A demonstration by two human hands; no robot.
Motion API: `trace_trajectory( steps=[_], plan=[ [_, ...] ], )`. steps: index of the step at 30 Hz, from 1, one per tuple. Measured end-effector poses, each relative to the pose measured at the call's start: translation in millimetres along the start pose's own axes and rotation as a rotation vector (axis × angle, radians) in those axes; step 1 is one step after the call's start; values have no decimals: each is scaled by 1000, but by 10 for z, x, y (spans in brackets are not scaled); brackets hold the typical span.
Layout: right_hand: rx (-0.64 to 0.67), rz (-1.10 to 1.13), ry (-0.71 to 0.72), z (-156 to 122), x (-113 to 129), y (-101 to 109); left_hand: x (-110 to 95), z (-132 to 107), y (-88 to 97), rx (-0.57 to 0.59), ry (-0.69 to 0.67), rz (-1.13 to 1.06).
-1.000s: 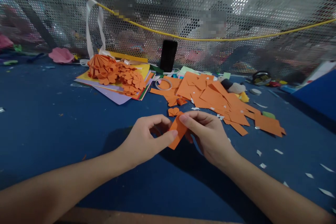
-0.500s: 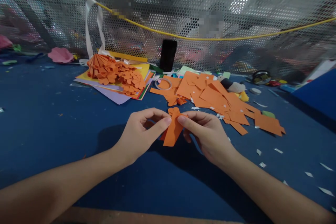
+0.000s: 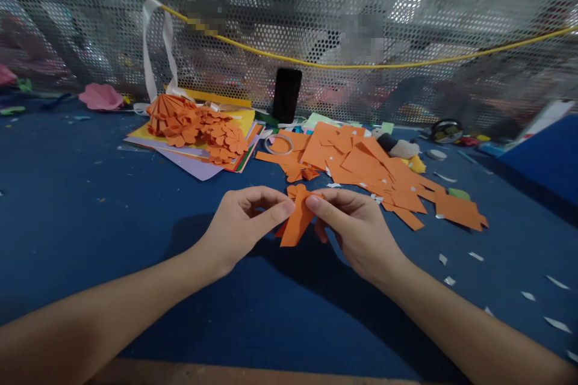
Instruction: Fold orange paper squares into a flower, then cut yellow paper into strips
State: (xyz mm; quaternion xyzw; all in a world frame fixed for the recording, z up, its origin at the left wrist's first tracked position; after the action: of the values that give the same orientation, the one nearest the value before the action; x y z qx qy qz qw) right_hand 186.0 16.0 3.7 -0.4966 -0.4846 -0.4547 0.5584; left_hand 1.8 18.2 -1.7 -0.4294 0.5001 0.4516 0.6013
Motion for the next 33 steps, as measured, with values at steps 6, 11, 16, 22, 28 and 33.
trace_trajectory(
  steps=[6, 11, 16, 22, 28, 33],
  plan=[
    [-4, -44, -4, 6, 8, 19, -8, 12, 2, 21, 4, -9],
    [-3, -48, -2, -7, 18, 20, -22, 25, -15, 16, 2, 1],
    [-10, -46, -5, 6, 8, 22, -33, 29, -8, 6, -25, 59],
    [-32, -58, -15, 17, -20, 21, -90, 0, 17, -14, -147, 339],
    [54, -19, -80, -10, -11, -30, -109, 0, 23, -128, -151, 388],
    [52, 25, -100, -2, -10, -32, -88, 12, 29, -154, -110, 356]
  ],
)
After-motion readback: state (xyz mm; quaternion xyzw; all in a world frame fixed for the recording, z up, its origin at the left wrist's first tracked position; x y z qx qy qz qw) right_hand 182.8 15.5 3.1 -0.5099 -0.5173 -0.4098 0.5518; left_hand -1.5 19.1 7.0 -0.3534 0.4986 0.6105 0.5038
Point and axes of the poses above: each hand's wrist, its own z-axis towards the middle knuckle, its own y-axis out of the back of the hand, x = y × z, the point moved 2 cm from there along z, towards the middle knuckle, and after that the axes turned 1 degree about z, right-handed, at the moved point
